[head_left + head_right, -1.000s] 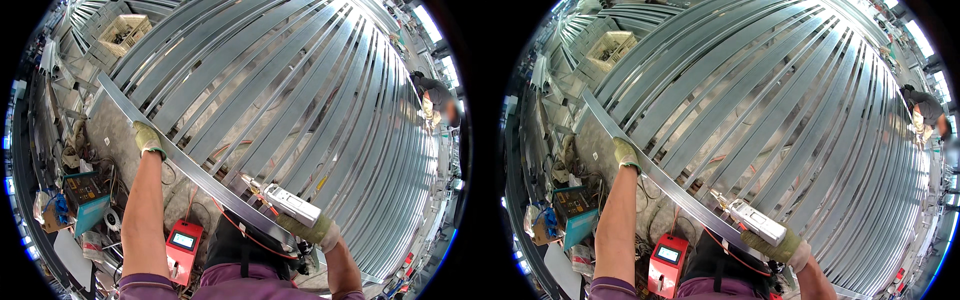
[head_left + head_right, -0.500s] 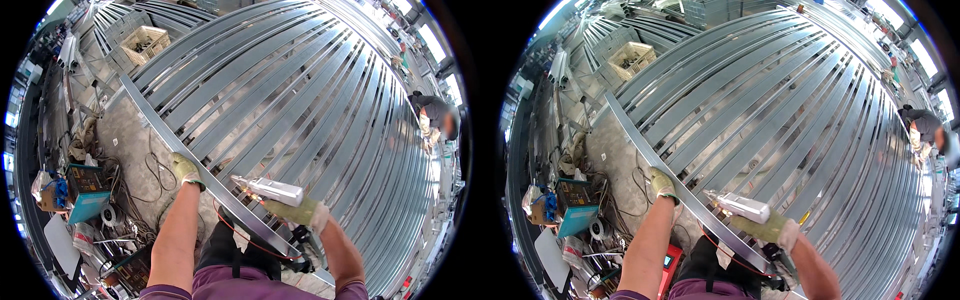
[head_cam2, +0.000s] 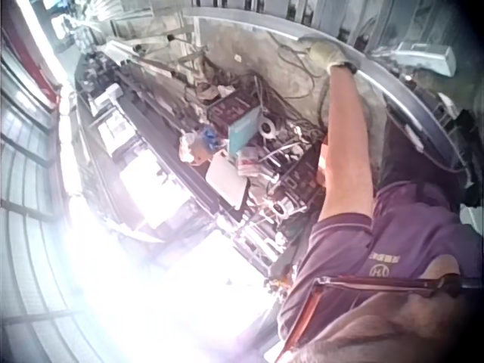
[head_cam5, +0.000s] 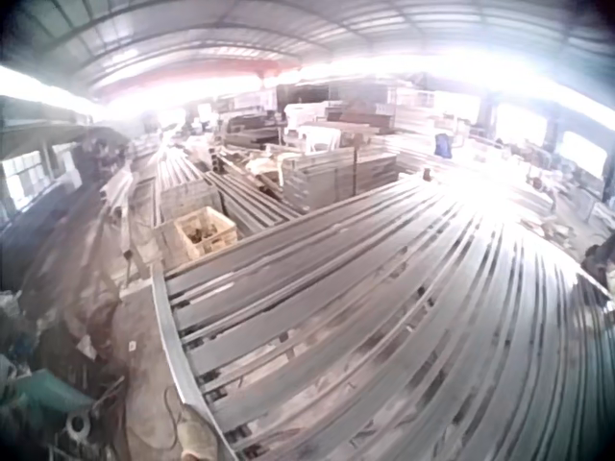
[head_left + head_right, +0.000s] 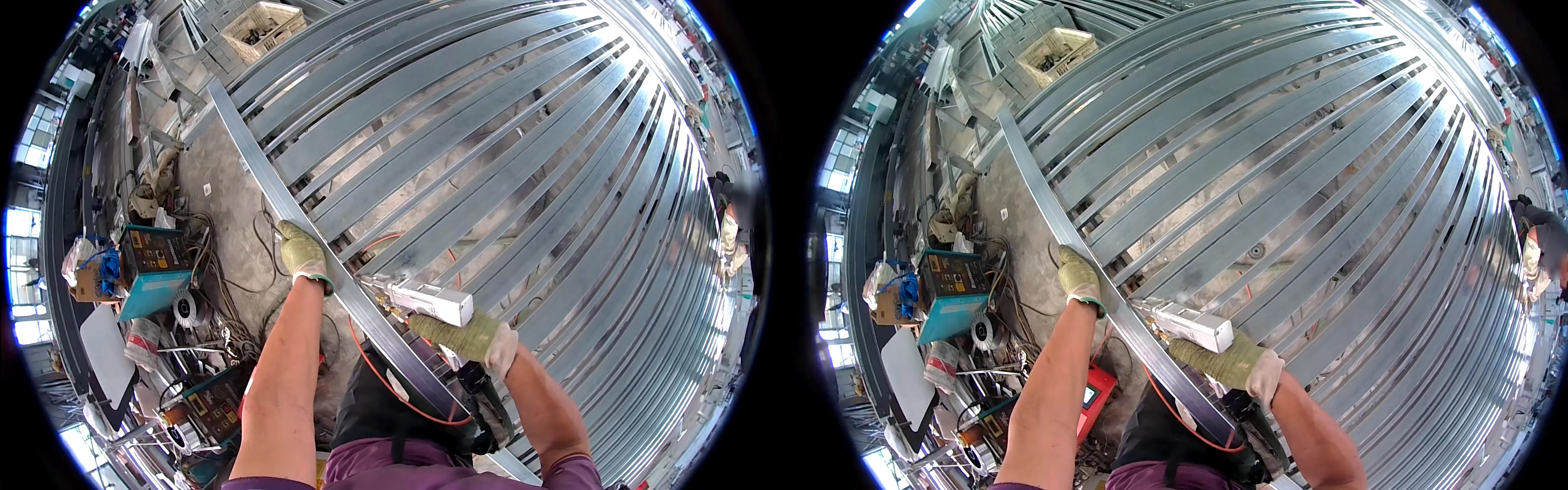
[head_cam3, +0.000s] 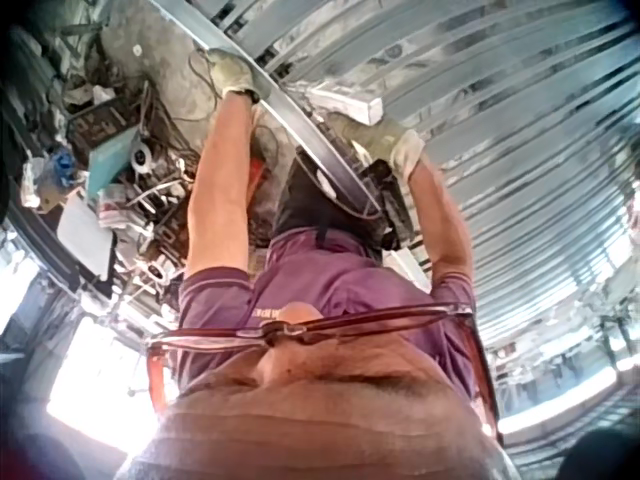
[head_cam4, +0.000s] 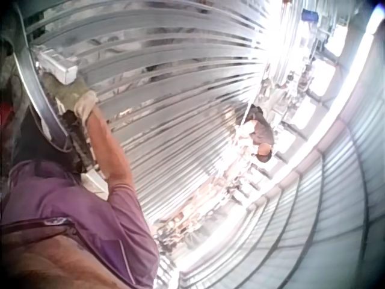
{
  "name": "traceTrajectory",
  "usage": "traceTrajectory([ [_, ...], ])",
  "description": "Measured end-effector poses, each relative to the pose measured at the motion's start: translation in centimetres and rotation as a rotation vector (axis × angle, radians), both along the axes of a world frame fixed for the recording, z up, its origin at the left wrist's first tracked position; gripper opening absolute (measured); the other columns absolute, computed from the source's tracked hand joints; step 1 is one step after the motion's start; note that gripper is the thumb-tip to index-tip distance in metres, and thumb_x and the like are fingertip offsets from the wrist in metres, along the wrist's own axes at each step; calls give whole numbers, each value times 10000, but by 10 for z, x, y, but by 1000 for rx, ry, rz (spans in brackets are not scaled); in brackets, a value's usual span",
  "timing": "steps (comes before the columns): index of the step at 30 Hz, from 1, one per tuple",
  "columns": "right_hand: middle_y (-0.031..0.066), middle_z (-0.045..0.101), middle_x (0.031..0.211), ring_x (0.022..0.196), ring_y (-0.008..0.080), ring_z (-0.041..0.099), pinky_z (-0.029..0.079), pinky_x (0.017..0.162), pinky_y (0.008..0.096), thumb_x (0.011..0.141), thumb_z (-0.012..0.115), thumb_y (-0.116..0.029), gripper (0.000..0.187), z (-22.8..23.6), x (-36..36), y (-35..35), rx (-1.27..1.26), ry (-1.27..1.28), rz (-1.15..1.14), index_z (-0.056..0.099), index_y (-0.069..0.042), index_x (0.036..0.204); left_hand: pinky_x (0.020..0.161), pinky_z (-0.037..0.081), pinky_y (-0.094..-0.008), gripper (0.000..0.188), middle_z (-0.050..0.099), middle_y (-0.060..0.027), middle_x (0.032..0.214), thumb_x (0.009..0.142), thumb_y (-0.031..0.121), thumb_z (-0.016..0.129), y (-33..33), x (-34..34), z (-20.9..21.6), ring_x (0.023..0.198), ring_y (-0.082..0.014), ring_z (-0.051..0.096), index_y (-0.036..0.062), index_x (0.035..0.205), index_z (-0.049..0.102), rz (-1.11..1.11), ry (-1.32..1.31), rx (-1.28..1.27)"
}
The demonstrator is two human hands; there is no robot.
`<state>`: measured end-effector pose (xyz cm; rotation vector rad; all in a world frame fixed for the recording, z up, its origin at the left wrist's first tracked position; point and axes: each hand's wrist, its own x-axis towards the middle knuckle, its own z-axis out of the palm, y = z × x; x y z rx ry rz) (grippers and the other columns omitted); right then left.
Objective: The person welds a long metal frame using a handheld welding torch, moving steadily along the seam to join metal pieces. The person holds the frame with one hand while operating the torch with the other, producing sparks along the joint.
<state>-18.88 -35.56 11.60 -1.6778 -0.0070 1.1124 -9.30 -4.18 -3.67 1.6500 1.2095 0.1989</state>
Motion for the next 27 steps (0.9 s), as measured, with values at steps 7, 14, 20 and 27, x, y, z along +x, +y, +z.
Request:
traceTrajectory([
  [7,33,713,1017,815,122,612,519,729,302,1005,692,-477,581,-13,-6,1,41,-123,5,590,-149,1473,995,507,-418,837,701,-249,1256,1070,667,328,0,0,-8,1136,-391,667,-64,1363,611,-28,-126,28],
  [14,119,732,1249,1058,221,680,523,944,321,1013,669,-483,569,-16,-12,0,114,-115,-35,605,-127,1453,980,513,-421,836,716,-255,1226,1075,658,325,-7,2,3,1121,-404,679,-78,1335,627,-50,-77,71],
  [20,106,744,1227,1035,190,686,531,924,319,1003,679,-509,592,-20,-14,1,50,-201,45,614,-123,1447,970,510,-448,854,714,-282,1211,1078,658,304,1,1,-3,1126,-437,672,-95,1303,639,-65,-19,153],
  [27,108,753,1171,1024,159,688,543,901,317,981,728,-478,577,-3,-10,2,7,-68,-4,640,-109,1416,988,508,-452,872,706,-293,1223,1076,666,279,-2,1,5,1158,-454,659,-95,1305,637,-80,67,157],
])
